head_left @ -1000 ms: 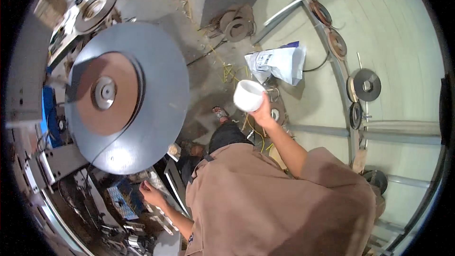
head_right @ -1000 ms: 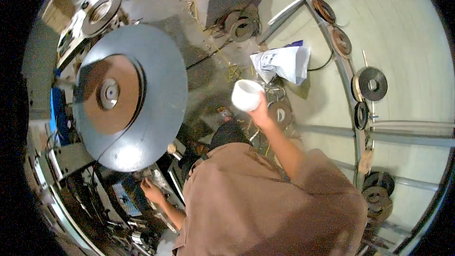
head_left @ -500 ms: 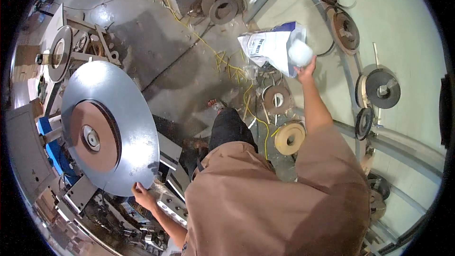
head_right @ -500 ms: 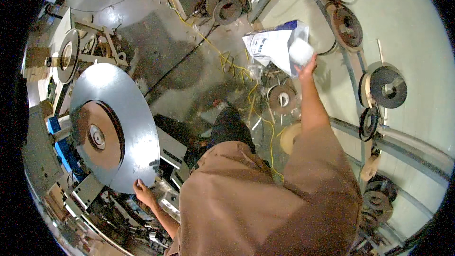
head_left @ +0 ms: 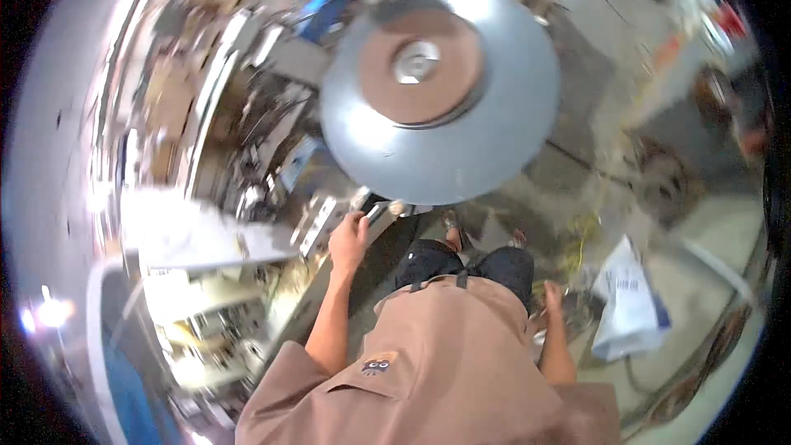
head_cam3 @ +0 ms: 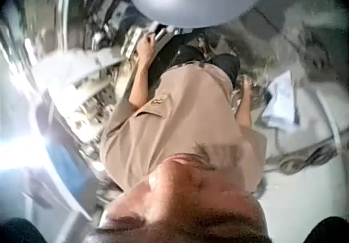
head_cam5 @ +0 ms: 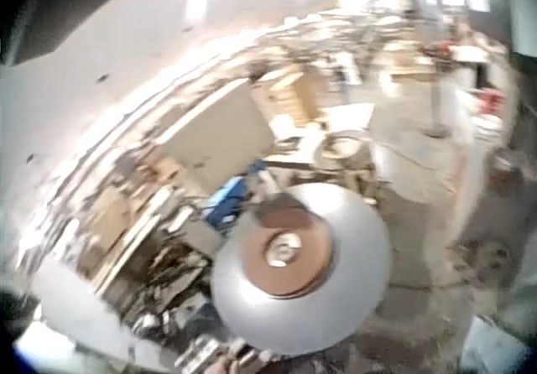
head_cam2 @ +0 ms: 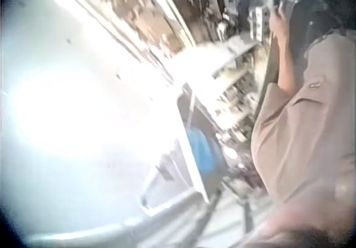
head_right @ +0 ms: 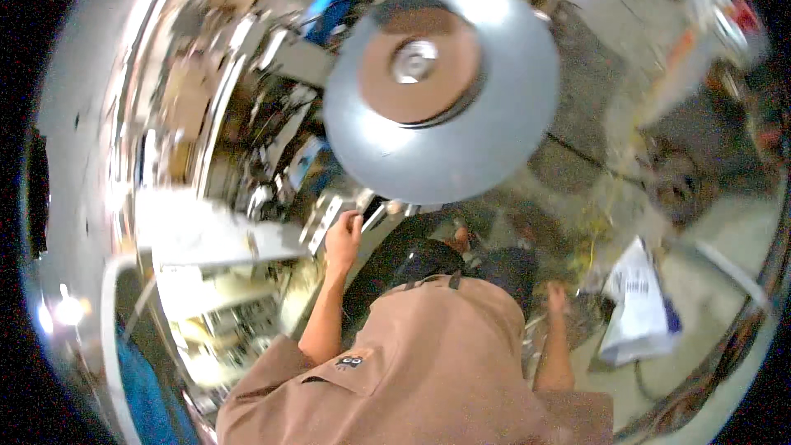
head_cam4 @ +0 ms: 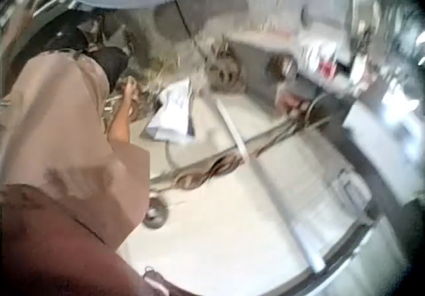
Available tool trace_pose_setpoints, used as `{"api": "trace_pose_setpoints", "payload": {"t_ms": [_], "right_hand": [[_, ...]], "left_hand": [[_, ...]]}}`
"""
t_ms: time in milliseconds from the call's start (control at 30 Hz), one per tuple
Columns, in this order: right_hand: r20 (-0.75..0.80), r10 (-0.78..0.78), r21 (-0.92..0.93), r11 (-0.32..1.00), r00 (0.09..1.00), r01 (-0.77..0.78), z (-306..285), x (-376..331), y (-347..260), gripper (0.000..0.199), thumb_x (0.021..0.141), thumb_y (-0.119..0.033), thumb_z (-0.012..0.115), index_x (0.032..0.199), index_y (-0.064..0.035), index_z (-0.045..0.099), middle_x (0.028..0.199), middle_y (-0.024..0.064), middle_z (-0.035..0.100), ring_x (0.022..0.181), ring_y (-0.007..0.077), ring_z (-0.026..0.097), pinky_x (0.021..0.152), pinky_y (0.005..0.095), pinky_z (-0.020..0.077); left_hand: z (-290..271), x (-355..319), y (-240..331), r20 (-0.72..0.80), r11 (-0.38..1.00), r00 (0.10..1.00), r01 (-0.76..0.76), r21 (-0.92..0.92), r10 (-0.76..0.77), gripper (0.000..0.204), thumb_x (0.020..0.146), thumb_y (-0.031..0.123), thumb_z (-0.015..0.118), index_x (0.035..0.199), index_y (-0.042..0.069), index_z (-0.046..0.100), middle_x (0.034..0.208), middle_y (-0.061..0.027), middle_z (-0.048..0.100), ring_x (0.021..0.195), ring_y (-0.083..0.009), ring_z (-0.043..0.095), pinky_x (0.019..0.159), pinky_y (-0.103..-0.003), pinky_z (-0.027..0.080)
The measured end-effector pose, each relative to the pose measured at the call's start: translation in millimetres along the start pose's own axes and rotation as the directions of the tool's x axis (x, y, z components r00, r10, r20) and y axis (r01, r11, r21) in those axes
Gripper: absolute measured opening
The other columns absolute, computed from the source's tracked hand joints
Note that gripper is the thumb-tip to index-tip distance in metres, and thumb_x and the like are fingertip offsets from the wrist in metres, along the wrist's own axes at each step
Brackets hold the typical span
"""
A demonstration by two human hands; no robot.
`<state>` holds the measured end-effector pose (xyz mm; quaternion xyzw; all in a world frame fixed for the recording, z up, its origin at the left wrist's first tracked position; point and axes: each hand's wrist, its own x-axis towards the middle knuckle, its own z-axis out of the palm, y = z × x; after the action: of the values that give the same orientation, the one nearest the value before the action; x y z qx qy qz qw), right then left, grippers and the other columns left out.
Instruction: The person operates a woodworking machine, feeding rectangular wooden blocks through a blue conveyor belt. They periodically pause to refill a hopper with a white granular substance from a bag and adjust the machine's controls.
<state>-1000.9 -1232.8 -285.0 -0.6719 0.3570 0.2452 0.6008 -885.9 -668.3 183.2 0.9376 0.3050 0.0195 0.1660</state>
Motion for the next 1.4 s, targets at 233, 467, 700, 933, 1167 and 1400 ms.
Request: {"api": "trace_pose_setpoints", "payload": {"t_ms": [233,467,700,933,1167,1400], "right_hand": [[0.269,-0.022,0.032,0.999,0.963,0.014,42,10,-168,0.022,0.108,-0.025,0.066,0.122,-0.0085,0.069,0.089,0.0004,0.063,0.062,0.0099,0.054,0.050,0.0243,0.0402],[-0.490,-0.719,-0.576,0.691,0.492,0.437,-2,12,-318,0.035,0.110,-0.032,0.062,0.119,0.0003,0.072,0.099,0.0145,0.075,0.084,0.0255,0.068,0.082,0.0384,0.0546],[-0.119,-0.926,-0.497,0.368,0.358,0.786,270,-116,-510,0.025,0.109,-0.021,0.065,0.115,0.0030,0.071,0.106,0.0084,0.074,0.097,0.0191,0.066,0.091,0.0353,0.0533],[0.715,-0.684,-0.076,-0.285,-0.147,0.955,727,-258,-545,0.050,0.088,-0.018,0.083,0.133,-0.0064,0.066,0.123,0.0157,0.071,0.118,0.0382,0.066,0.104,0.0447,0.0530],[0.643,-0.588,-0.017,-0.651,-0.490,0.759,996,-249,-548,0.060,0.089,-0.028,0.079,0.138,-0.0011,0.055,0.132,0.0215,0.061,0.125,0.0432,0.058,0.108,0.0502,0.0483],[0.797,-0.371,0.029,-0.764,-0.476,0.645,1077,-234,-525,0.047,0.093,-0.030,0.076,0.126,-0.0012,0.058,0.112,0.0191,0.061,0.105,0.0400,0.063,0.091,0.0505,0.0528]], "left_hand": [[-9,-34,-97,-0.200,0.981,0.961,0.185,-0.057,-0.193,0.022,0.101,0.032,0.071,0.111,0.013,0.076,0.083,-0.0141,0.076,0.080,-0.0358,0.074,0.073,-0.047,0.056],[-89,12,-295,-0.825,0.915,0.506,0.402,-0.034,-0.253,0.036,0.099,0.031,0.071,0.122,0.003,0.069,0.114,-0.0169,0.071,0.120,-0.0387,0.062,0.104,-0.050,0.047],[-273,-1,-553,-0.946,0.757,-0.085,0.578,-0.303,-0.314,0.103,0.095,0.069,0.069,0.153,-0.007,0.031,0.152,-0.0285,0.040,0.141,-0.0434,0.043,0.119,-0.056,0.036],[-301,57,-629,-0.908,0.769,-0.134,0.491,-0.409,-0.398,0.092,0.098,0.053,0.075,0.140,-0.017,0.034,0.128,-0.0363,0.058,0.113,-0.0471,0.064,0.103,-0.054,0.051],[-318,18,-696,-0.991,0.825,-0.133,0.559,-0.082,-0.009,0.080,0.100,0.040,0.076,0.132,-0.019,0.032,0.126,-0.0348,0.053,0.112,-0.0365,0.058,0.100,-0.048,0.053],[-338,-11,-686,-0.983,0.864,-0.179,0.501,-0.057,0.039,0.057,0.099,0.023,0.073,0.123,-0.020,0.043,0.114,-0.0283,0.065,0.094,-0.0321,0.065,0.087,-0.046,0.058]]}}
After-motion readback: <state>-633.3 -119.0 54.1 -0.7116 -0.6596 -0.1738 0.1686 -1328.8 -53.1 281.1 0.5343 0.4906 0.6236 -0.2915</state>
